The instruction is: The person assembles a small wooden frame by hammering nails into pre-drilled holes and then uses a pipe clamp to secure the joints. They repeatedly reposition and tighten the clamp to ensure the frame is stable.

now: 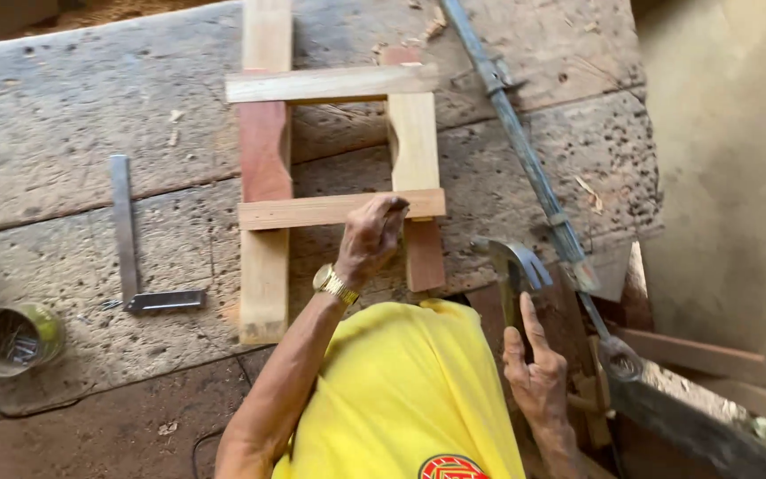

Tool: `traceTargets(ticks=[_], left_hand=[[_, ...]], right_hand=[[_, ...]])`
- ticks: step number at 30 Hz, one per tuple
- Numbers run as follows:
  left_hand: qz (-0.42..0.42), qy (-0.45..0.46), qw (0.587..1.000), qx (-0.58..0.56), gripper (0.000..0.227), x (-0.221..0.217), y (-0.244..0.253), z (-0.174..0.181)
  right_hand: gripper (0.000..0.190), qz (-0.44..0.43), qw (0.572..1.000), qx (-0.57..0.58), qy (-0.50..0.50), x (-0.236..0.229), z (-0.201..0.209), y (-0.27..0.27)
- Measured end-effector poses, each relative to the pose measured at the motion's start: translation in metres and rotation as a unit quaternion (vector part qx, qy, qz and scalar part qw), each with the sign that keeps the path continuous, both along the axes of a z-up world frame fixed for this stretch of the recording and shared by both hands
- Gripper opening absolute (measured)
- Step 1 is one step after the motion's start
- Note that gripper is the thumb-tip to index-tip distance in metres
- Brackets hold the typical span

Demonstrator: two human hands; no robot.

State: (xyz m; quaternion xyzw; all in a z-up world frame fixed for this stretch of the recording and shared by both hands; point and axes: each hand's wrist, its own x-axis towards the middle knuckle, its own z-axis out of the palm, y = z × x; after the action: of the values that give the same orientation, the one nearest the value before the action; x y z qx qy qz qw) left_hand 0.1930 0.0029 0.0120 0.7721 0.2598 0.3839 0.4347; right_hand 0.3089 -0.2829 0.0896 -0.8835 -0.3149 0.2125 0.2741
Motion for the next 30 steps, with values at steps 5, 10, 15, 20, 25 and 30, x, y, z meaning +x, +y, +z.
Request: traceTargets(ticks=[5,10,15,20,25,30], left_hand=[[0.022,0.039,0.998,0.036,0.015,0.024,-0.001,-0.021],[0.011,0.076,0.996,0.054,0.014,0.025,-0.002,-0.019],[0.024,0.093,0.993,0.076,0.014,0.027,-0.004,-0.023],[0.033,0.092,0.992,0.085,0.014,0.028,-0.006,-0.024],[0.03,0.11,0.987,0.116,0.01,0.027,-0.004,-0.042],[0.03,0.125,0.978,0.164,0.019,0.03,-0.01,-0.048]], right_hand=[[0.058,0.04,0.997,0.056,-0.016,0.009,-0.012,0.005],[0.06,0.081,0.993,0.08,0.018,0.028,-0.017,0.021],[0.057,0.144,0.984,0.107,0.006,0.042,0.007,0.049],[0.053,0.165,0.979,0.12,0.022,0.049,0.019,0.063],[0.048,0.165,0.977,0.131,0.034,0.053,0.032,0.081],[0.063,0.269,0.954,0.128,-0.042,0.064,0.03,0.069]])
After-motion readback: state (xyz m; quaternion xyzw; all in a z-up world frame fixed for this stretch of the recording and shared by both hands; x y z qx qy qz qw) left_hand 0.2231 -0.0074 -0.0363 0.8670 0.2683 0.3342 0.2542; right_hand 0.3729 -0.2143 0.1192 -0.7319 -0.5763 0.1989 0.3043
